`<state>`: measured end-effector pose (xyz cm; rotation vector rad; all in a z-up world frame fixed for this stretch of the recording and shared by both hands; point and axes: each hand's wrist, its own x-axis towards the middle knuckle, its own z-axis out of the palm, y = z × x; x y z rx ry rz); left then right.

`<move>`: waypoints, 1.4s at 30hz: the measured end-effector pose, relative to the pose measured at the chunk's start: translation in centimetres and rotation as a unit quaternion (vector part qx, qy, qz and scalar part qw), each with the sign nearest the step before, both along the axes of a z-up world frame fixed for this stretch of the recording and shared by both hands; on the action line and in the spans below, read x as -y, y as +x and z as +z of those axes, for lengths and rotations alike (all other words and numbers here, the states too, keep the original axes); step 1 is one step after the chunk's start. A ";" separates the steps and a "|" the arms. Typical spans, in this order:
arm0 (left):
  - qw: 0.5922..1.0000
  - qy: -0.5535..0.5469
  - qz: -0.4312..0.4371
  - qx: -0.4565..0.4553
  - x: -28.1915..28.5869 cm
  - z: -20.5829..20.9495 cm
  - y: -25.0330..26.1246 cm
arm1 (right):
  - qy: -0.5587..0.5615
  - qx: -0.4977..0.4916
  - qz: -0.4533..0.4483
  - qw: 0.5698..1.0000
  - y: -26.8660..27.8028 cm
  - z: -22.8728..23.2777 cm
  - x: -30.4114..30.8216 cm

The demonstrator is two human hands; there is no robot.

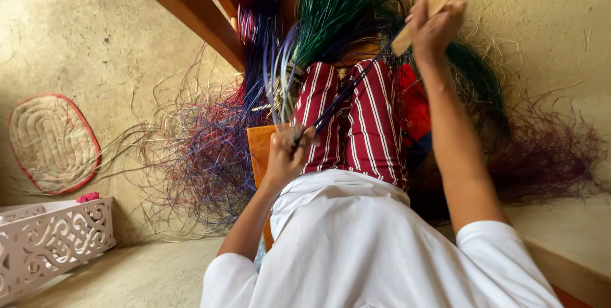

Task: Weaving colorful natural fibers using a wooden tool to create a mat on a floor-based setup

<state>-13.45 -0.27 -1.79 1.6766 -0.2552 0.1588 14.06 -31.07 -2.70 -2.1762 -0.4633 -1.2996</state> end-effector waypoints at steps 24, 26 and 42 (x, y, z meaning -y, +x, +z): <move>0.959 -0.133 0.007 -0.251 -0.2 -2.5 6.0 | -0.010 -0.114 -0.206 0.972 0.2 1.1 17.6; 0.932 -0.233 -0.004 -0.278 2.5 -1.3 8.6 | 0.026 -0.057 -0.044 0.997 -3.1 2.4 10.3; 0.904 -0.336 -0.053 -0.261 6.9 2.9 9.7 | 0.133 -0.115 0.371 0.912 -13.8 3.8 -9.3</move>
